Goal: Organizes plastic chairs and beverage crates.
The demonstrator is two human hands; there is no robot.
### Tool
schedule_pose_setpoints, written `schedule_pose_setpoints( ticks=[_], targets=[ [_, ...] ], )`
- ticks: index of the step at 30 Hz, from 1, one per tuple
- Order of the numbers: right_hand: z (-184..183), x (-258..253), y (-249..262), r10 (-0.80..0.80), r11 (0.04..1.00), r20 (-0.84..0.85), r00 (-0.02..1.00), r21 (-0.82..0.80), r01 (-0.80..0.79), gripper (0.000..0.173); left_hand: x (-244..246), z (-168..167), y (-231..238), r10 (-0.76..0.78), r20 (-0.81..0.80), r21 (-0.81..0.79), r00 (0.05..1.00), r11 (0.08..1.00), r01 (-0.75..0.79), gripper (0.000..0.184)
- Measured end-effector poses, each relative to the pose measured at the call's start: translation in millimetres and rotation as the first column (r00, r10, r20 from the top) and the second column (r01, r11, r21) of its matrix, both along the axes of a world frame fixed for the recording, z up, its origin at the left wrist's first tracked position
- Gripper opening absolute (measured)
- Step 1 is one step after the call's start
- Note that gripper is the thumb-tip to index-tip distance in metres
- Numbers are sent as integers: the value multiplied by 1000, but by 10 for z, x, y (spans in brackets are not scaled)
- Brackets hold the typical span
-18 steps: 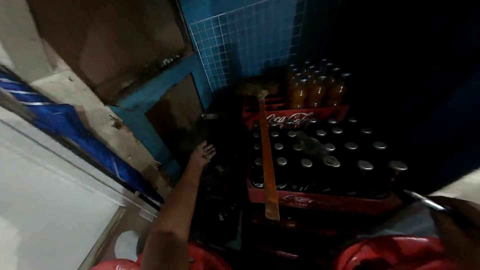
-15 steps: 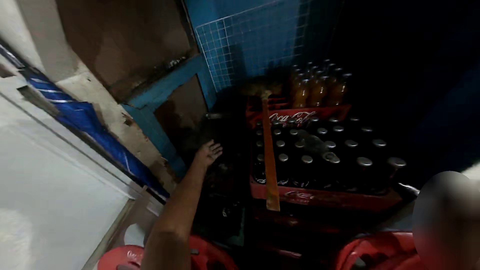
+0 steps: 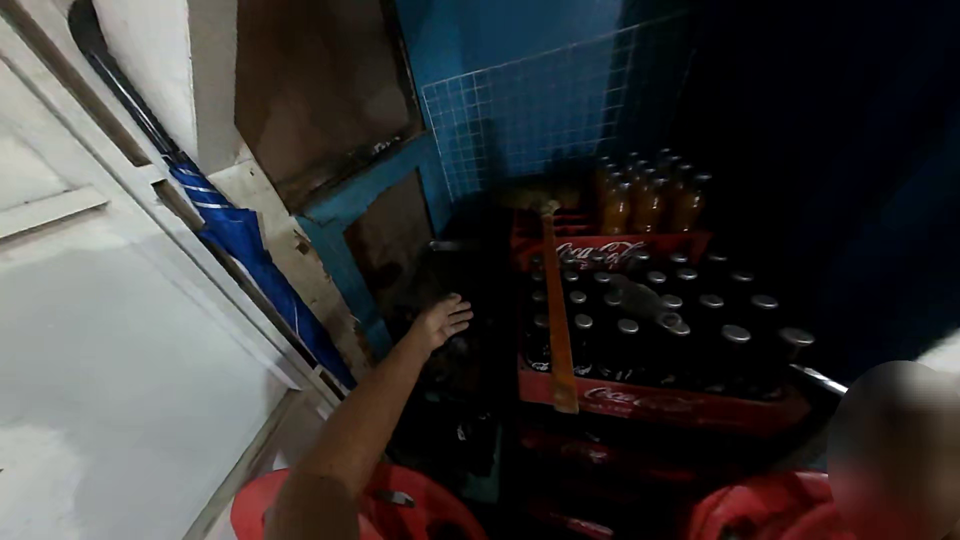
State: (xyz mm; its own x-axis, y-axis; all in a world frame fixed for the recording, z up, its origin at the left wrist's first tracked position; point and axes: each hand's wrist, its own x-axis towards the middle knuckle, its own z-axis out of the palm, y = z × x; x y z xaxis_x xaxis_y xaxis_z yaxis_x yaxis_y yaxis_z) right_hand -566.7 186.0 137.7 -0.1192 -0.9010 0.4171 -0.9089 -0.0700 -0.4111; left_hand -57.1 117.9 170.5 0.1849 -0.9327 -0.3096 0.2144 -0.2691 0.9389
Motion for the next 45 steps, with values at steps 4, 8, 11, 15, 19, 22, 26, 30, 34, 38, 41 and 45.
schedule_pose_setpoints(
  ticks=[4, 8, 11, 15, 19, 22, 26, 30, 34, 38, 41, 45],
  targets=[
    [-54, -18, -19, -52, 999, -6, 999, -5, 52, 31, 1, -139, 279, -244, 406, 59, 881, 969, 242, 44],
    [44, 72, 5, -108, 994, -30, 994, 28, 109, 32, -9, -460, 362, -358, 539, 152, 762, 931, 330, 41],
    [97, 105, -2, -137, 988, -31, 990, 64, 139, 28, -70, -520, 366, -400, 566, 188, 721, 914, 360, 40],
    [103, 99, 19, -153, 985, -32, 988, 73, 155, 22, -123, -509, 377, -403, 618, 165, 675, 906, 390, 36],
    [106, 104, 3, -152, 986, -35, 988, 62, 154, 24, -117, -332, 461, -393, 726, 179, 564, 901, 396, 34],
    [94, 70, 11, -140, 986, -57, 988, 84, 145, 30, -3, -200, 448, -345, 745, 149, 571, 921, 361, 35],
    [107, 84, 82, -124, 984, -42, 991, 121, 128, 36, 86, 145, 744, -281, 857, 165, 431, 944, 287, 40],
    [192, 171, 70, -144, 977, -45, 989, 151, 149, 43, 231, 297, 1469, -409, 905, 378, 112, 898, 227, 41],
    [176, 142, 70, -128, 981, -60, 990, 142, 135, 44, 508, 35, 2235, -428, 889, 412, 160, 903, 125, 48],
    [209, 128, 54, -123, 974, -73, 990, 184, 135, 45, 442, -145, 2738, -405, 889, 417, 216, 909, -14, 58],
    [205, 114, 49, -119, 970, -82, 990, 202, 133, 48, 396, -193, 2954, -402, 914, 404, 53, 914, -33, 64],
    [203, 87, 21, -107, 965, -82, 991, 231, 123, 50, 402, -353, 3523, -322, 946, 323, 29, 946, -24, 59]
  ],
)
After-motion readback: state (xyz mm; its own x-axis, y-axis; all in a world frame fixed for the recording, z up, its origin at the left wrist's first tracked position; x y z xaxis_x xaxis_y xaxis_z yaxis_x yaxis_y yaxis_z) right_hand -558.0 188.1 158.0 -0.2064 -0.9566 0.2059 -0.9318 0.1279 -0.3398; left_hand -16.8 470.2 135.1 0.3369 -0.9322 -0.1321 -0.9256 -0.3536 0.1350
